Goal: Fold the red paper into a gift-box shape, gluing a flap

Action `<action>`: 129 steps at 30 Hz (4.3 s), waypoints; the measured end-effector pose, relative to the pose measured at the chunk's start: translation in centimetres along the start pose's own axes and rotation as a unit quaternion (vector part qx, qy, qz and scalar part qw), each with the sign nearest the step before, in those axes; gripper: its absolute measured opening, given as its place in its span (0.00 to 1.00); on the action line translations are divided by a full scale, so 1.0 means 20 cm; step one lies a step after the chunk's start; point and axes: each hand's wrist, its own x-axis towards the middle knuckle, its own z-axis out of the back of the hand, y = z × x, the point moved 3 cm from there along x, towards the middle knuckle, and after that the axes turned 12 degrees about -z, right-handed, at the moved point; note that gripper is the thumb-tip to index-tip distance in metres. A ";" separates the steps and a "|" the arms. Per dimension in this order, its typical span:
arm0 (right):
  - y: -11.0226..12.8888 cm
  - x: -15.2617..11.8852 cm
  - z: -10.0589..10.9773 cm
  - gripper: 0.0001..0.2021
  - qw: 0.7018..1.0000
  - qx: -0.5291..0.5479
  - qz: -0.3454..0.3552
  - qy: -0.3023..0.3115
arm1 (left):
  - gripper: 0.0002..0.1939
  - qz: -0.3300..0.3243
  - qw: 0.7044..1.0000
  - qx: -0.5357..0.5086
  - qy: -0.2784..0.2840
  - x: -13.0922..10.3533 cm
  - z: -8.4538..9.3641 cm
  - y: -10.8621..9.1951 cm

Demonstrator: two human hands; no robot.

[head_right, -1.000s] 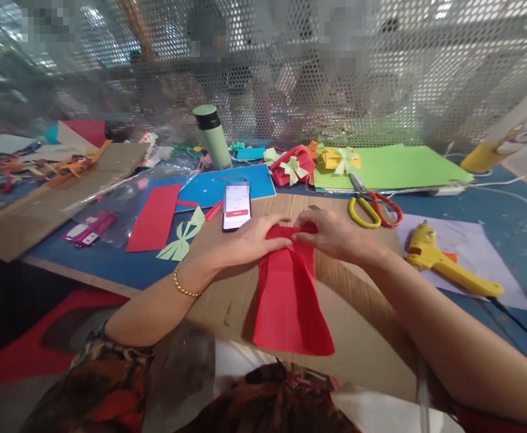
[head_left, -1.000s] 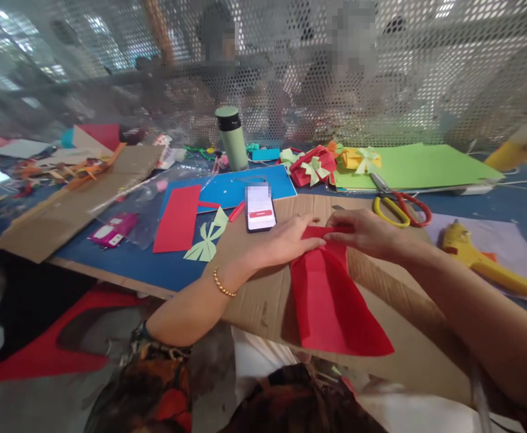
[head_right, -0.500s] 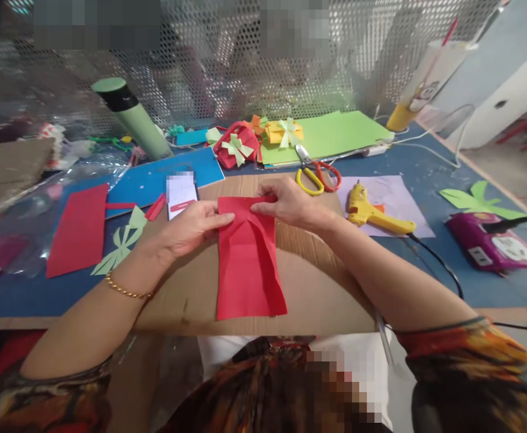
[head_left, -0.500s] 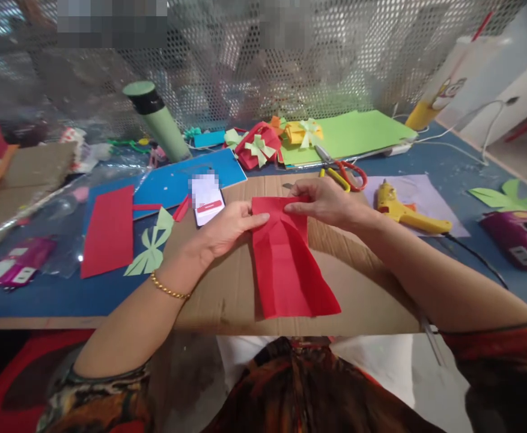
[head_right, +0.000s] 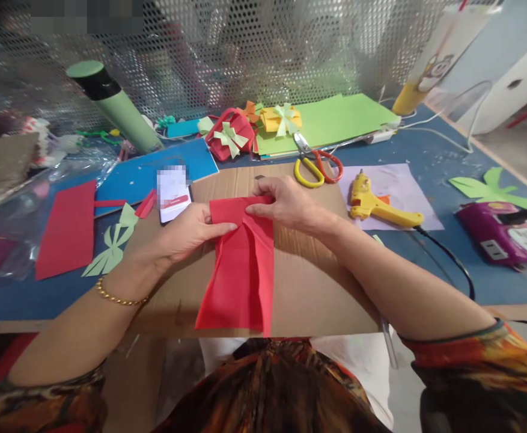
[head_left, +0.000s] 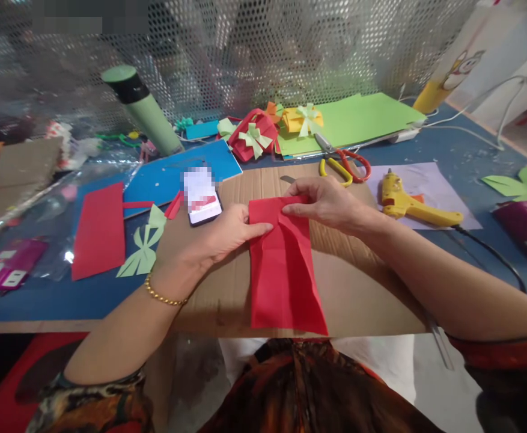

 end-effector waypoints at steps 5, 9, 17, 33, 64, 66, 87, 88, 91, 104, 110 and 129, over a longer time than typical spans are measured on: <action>0.00 -0.01 -0.01 0.14 1.000 0.009 0.001 0.008 | 0.12 -0.004 1.000 -0.005 0.005 -0.01 -0.02 0.00; -0.01 -0.02 -0.01 0.15 1.000 0.004 -0.004 0.015 | 0.04 -0.006 1.000 -0.014 0.012 -0.01 -0.03 -0.02; 0.04 -0.04 -0.02 0.16 0.998 -0.068 0.003 0.007 | 0.05 0.037 0.999 -0.014 -0.012 -0.02 -0.05 -0.06; 0.03 -0.05 -0.03 0.19 0.996 -0.092 0.011 0.012 | 0.05 0.035 0.997 -0.071 0.018 -0.01 -0.04 -0.02; 0.04 -0.05 -0.02 0.17 0.997 -0.073 0.034 0.016 | 0.13 0.017 0.999 0.003 0.031 -0.01 -0.03 -0.03; 0.03 -0.04 -0.03 0.16 0.998 -0.053 0.025 0.018 | 0.13 0.019 0.999 0.015 0.029 -0.01 -0.03 -0.04; 0.04 -0.04 -0.03 0.14 0.994 -0.097 0.042 0.016 | 0.10 0.005 0.999 0.036 0.024 -0.01 -0.03 -0.03; 0.04 -0.04 -0.03 0.13 0.994 -0.099 0.041 0.019 | 0.10 0.009 0.999 0.022 0.024 -0.01 -0.04 -0.03; 0.05 -0.05 -0.03 0.11 0.993 -0.114 0.034 0.025 | 0.09 0.022 0.999 -0.003 0.027 -0.02 -0.05 -0.03; 0.10 -0.09 -0.04 0.07 0.990 -0.135 0.048 0.004 | 0.07 0.042 0.998 -0.050 0.008 -0.01 -0.04 0.00; 0.11 -0.11 -0.06 0.04 0.986 -0.150 0.078 0.002 | 0.05 0.039 0.998 -0.056 0.011 -0.01 -0.05 -0.01; 0.10 -0.12 -0.10 0.03 0.973 -0.184 0.136 -0.026 | 0.47 0.026 0.998 -0.039 0.030 -0.03 -0.02 -0.04</action>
